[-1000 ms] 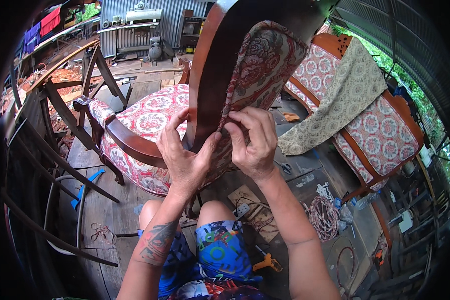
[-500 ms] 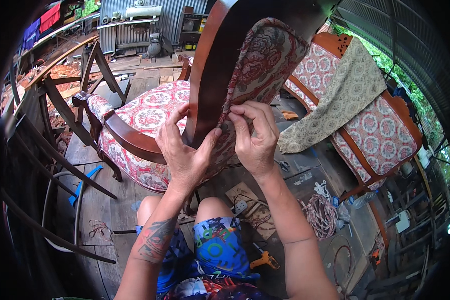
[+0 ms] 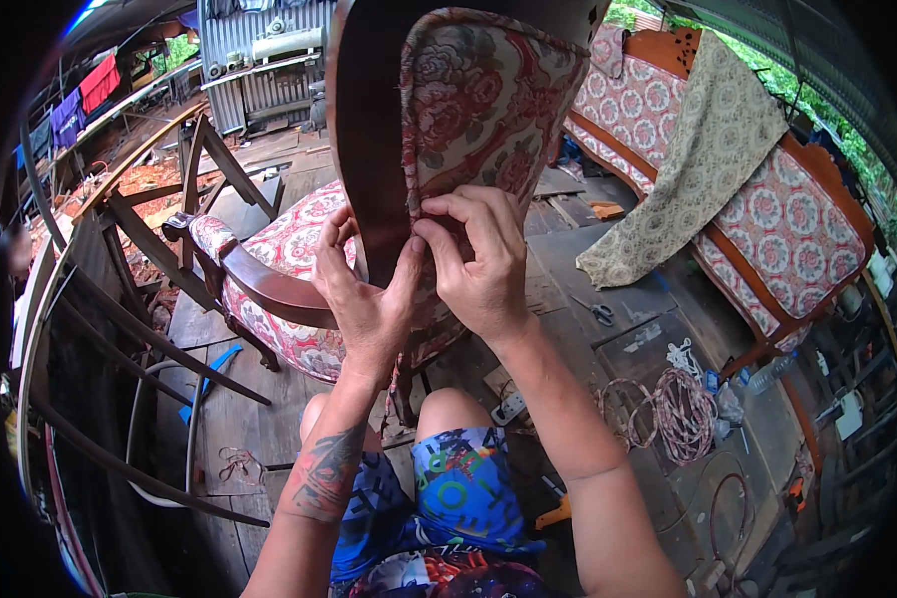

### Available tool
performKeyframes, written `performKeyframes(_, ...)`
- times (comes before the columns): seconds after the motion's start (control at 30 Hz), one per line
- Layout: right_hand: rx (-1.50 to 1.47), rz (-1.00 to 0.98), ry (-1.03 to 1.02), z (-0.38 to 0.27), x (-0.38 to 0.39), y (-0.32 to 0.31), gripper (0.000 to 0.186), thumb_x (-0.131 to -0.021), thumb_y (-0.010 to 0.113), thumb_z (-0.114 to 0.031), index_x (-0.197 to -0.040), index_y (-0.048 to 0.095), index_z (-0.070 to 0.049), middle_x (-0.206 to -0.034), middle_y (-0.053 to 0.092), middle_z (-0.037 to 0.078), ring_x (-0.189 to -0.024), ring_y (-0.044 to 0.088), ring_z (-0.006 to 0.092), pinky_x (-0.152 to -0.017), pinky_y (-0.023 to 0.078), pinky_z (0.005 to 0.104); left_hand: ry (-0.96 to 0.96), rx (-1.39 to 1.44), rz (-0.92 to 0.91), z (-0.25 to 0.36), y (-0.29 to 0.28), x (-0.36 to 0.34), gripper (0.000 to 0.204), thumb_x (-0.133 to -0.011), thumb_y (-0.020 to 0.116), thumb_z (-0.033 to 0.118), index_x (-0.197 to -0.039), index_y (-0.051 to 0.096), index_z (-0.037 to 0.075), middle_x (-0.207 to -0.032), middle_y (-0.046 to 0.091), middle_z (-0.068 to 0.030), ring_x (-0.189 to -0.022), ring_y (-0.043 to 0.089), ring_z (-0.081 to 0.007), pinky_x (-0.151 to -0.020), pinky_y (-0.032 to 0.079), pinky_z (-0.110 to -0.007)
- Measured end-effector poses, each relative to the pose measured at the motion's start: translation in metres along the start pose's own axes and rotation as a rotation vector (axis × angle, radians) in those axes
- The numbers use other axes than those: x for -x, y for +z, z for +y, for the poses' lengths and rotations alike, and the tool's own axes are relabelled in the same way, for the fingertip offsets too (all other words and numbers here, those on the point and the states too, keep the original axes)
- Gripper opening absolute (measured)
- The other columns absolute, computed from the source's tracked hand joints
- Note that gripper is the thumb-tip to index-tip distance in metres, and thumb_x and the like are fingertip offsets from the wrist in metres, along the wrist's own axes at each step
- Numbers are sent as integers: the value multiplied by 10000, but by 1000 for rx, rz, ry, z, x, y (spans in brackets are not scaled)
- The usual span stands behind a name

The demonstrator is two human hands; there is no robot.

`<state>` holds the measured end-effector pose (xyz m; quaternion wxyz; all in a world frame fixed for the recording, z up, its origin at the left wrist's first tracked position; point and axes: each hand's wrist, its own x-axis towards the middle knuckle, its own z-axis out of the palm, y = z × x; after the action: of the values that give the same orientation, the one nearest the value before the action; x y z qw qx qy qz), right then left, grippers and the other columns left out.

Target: Using a hot glue gun to attach decorative gimp trim to the back of an upholstered chair.

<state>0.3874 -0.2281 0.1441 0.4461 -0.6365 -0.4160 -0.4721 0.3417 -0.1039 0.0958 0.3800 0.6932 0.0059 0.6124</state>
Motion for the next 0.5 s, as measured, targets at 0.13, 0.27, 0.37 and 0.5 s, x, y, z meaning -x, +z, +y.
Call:
performKeyframes(0.13,-30,-9,-1,2,2,-1,201,-832,780,9,-1014,709,-38,-1006,670,103,-947,638,294,-844,510,400,32,-48,-24,-3,-7,1,791,-782,889,270,-1412,502,-13,-1285,605,-162,-1182,562,-328,-1063,354,-452)
performKeyframes(0.27,-63,-9,27,1,3,-3,213,-828,786,7,-1024,714,-41,-1004,667,100,-944,638,288,-838,510,398,45,-77,-47,1,-9,5,808,-794,880,260,-1444,486,-15,-1335,593,-172,-1222,553,-340,-1070,359,-449)
performKeyframes(0.37,-14,-8,-36,2,2,-1,228,-845,788,27,-1053,708,-24,-1033,650,110,-946,640,257,-826,525,348,68,-102,-17,1,-9,10,819,-800,875,233,-1465,468,-15,-1388,571,-182,-1282,536,-350,-1093,361,-458)
performKeyframes(0.5,-25,-15,-23,3,3,-3,237,-839,799,17,-1054,710,-28,-1030,651,107,-944,643,257,-824,526,347,102,-92,30,2,-11,21,830,-797,880,188,-1478,450,-14,-1421,549,-191,-1339,507,-371,-1121,360,-476)
